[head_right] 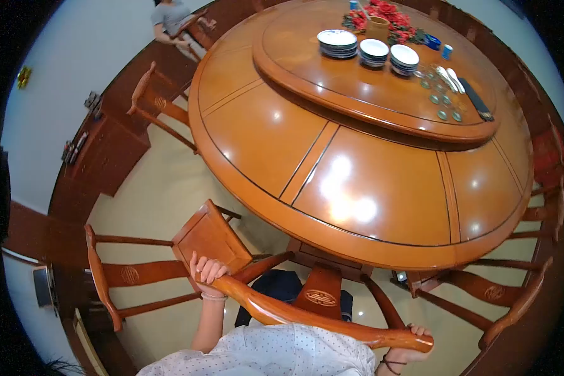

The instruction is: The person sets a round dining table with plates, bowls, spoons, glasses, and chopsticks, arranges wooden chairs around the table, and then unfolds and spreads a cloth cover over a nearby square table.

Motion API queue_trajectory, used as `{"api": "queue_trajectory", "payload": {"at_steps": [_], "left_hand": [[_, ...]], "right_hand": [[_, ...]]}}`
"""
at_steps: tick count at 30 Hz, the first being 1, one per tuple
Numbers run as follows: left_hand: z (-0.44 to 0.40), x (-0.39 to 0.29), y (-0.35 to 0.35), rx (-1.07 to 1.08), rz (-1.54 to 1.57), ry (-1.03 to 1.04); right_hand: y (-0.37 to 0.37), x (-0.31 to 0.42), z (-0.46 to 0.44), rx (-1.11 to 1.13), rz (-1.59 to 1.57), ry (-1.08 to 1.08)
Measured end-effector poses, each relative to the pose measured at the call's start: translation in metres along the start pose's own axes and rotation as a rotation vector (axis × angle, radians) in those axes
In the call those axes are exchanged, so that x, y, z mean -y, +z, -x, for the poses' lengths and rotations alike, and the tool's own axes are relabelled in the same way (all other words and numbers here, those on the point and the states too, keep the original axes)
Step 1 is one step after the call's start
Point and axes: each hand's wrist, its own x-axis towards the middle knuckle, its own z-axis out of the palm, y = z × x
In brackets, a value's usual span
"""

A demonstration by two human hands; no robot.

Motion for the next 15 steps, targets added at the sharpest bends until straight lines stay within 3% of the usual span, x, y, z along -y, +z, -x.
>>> {"api": "queue_trajectory", "payload": {"at_steps": [9, 13, 15], "left_hand": [[-0.007, -0.009, 0.004, -0.24, -0.029, -0.079], [0.011, -0.012, -0.017, -1.019, -0.63, 0.159], [0.056, -0.043, -0.03, -0.865, -0.47, -0.183]], "right_hand": [[0.021, 0.005, 0.002, -0.126, 0.494, -0.017], [-0.055, -0.022, -0.032, -0.219, 0.711, -0.039], [-0.077, -0.054, -0.013, -0.269, 0.809, -0.07]]}}
